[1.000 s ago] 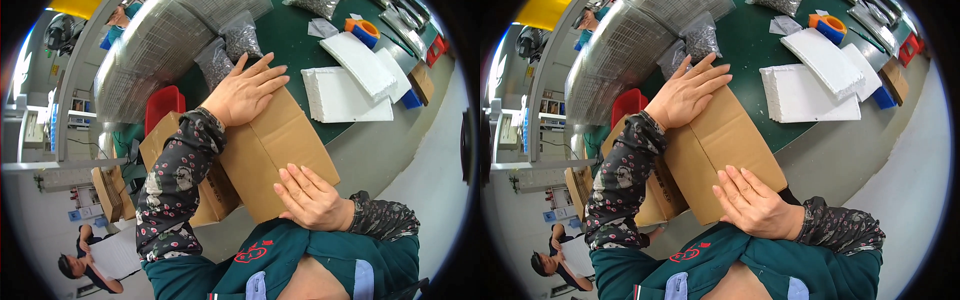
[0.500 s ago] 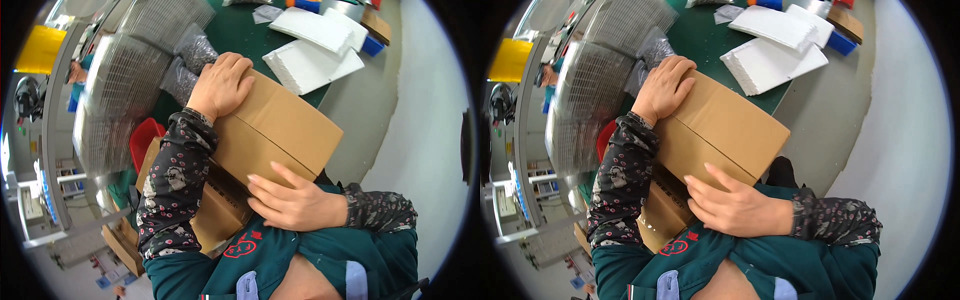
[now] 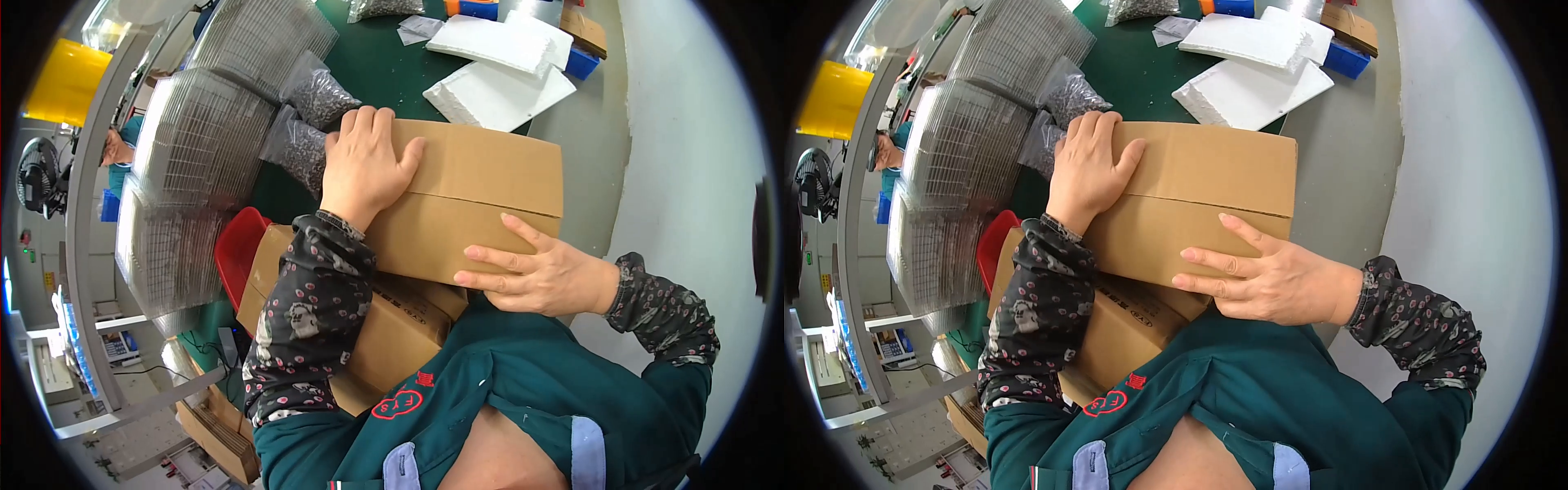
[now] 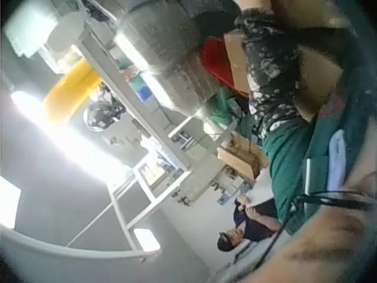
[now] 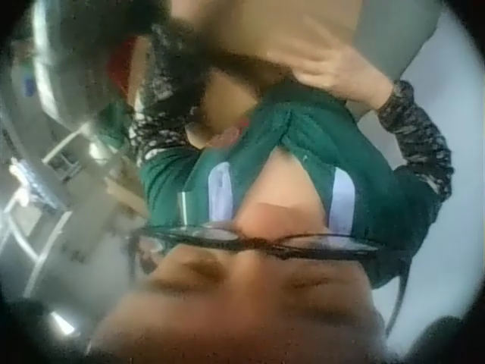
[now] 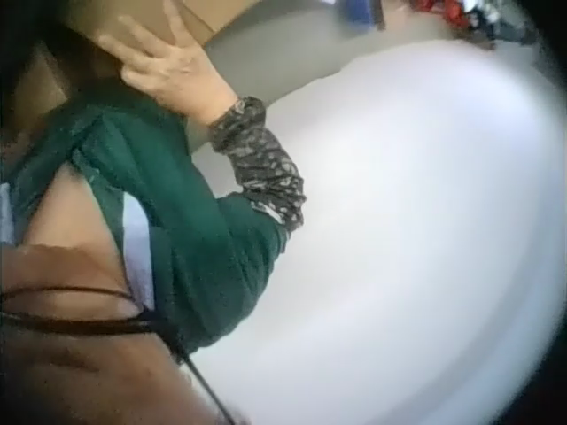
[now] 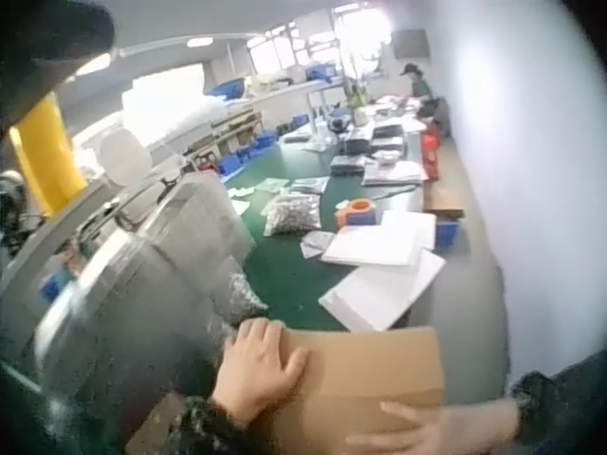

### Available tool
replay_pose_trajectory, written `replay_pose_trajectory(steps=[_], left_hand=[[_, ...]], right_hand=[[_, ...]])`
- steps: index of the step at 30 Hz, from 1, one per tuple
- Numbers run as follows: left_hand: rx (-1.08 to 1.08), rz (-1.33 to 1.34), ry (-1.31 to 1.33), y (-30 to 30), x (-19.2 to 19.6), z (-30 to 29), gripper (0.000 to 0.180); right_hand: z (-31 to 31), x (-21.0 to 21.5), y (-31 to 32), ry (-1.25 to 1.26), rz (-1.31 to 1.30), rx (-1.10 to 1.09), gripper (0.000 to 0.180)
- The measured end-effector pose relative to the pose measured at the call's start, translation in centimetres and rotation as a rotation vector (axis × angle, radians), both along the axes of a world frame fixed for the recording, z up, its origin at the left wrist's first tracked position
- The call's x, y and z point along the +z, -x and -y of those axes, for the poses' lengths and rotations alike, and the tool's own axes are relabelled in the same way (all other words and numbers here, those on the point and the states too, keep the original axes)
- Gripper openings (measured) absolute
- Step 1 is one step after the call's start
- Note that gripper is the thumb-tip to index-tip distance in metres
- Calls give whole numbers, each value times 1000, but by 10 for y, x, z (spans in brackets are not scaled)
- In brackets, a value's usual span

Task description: Packing various components into cardboard boxes and sealing them with a tape dispenser.

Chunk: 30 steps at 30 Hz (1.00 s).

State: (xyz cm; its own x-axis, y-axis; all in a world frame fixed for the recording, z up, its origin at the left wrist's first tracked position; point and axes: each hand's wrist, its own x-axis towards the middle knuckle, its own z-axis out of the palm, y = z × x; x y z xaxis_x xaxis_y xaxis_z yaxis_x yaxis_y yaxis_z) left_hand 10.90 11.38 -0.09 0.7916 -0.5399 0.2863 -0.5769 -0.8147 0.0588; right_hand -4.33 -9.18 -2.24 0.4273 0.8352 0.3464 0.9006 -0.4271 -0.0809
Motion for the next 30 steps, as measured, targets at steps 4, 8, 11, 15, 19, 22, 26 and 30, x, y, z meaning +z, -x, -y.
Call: replay_pose_trajectory(steps=[4, 8, 11, 15, 19, 22, 26, 30], left_hand=[[50, 30, 2, 1, -1, -9, 37], [38, 62, 25, 1, -8, -7, 34], [38, 102, 37, 4, -8, -4, 33], [86, 42, -55, 3, 6, -3, 33], [63, 120, 21, -1, -1, 4, 32], [47, 134, 30, -3, -6, -1, 33], [64, 57, 38, -1, -6, -8, 33], [63, 10, 67, -3, -8, -6, 34]], right_hand=[[-10, 34, -15, -39, -329, -17, 15], [-30, 19, -66, -276, 3, -595, 37], [-41, 5, -81, -153, 12, -808, 44], [-43, 7, -86, -72, -47, -812, 48], [-36, 10, -92, -52, -5, -848, 50], [-37, 6, -89, -85, -23, -814, 50], [-38, 0, -90, -120, -89, -764, 48], [-3, 9, -113, -166, -166, -600, 38]])
